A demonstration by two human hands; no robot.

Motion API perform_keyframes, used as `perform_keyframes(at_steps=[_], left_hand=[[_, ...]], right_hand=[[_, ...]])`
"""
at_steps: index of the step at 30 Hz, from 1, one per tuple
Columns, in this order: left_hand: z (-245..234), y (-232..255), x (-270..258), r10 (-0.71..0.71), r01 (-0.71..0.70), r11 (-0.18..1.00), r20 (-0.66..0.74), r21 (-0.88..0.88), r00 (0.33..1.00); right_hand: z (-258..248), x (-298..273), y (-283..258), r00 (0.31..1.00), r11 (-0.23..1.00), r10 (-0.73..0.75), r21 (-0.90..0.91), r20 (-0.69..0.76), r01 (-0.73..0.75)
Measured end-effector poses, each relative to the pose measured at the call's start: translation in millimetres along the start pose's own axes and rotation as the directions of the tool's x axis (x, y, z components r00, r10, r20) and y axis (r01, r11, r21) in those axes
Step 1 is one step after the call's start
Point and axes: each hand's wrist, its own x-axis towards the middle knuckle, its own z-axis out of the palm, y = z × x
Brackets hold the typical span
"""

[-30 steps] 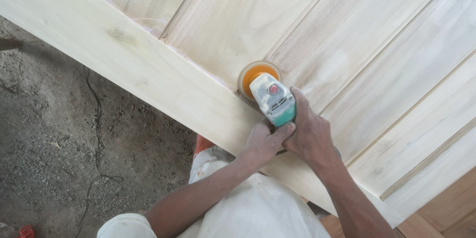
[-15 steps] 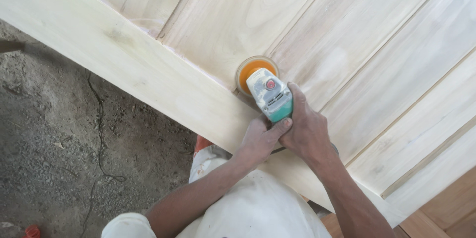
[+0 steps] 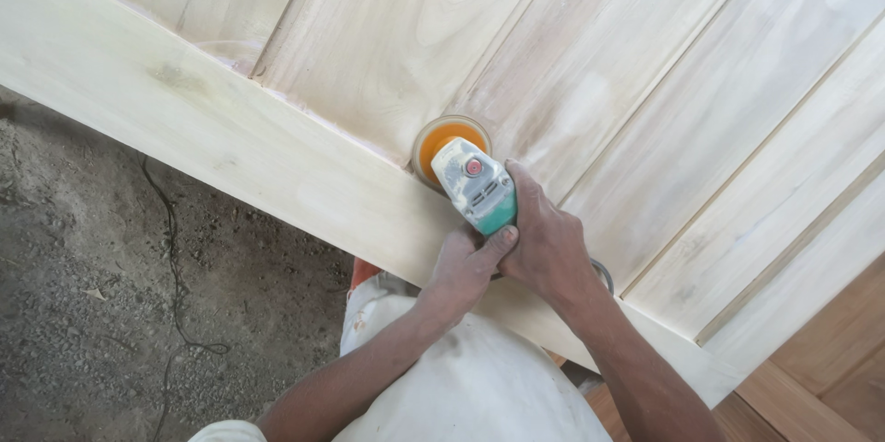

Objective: The person uses an electric orbital sander to smooth the surface of a large, light-colored wooden door. They move the sander systematically across the flat panels and along the raised frame edges of the door.

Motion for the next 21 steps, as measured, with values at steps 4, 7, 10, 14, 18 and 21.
perform_keyframes(at_steps=[4, 7, 10, 14, 18, 21], left_hand=[[16, -14, -5, -0.032, 0.030, 0.996, 0.029, 0.084, 0.999], [30, -26, -6, -0.032, 0.024, 0.989, 0.052, 0.146, 0.998], [46, -37, -12, -0.031, 0.010, 0.976, 0.093, 0.218, 0.995], [66, -47, -10, -0.054, 0.031, 0.984, 0.127, 0.176, 0.990], [81, -48, 6, -0.033, -0.003, 0.965, 0.134, 0.260, 0.990], [88, -46, 23, 0.006, -0.043, 0.958, 0.128, 0.284, 0.992]], right_hand=[[0, -22, 18, 0.999, 0.999, 0.047, 0.010, -0.005, -0.047], [0, -43, 36, 0.995, 0.995, 0.104, -0.007, -0.008, -0.104], [0, -63, 54, 0.987, 0.987, 0.161, -0.006, -0.025, -0.161], [-3, -80, 77, 0.977, 0.978, 0.209, 0.011, -0.038, -0.209], [-13, -79, 92, 0.971, 0.974, 0.222, -0.024, -0.084, -0.224], [-26, -62, 97, 0.978, 0.979, 0.193, -0.054, -0.076, -0.197]])
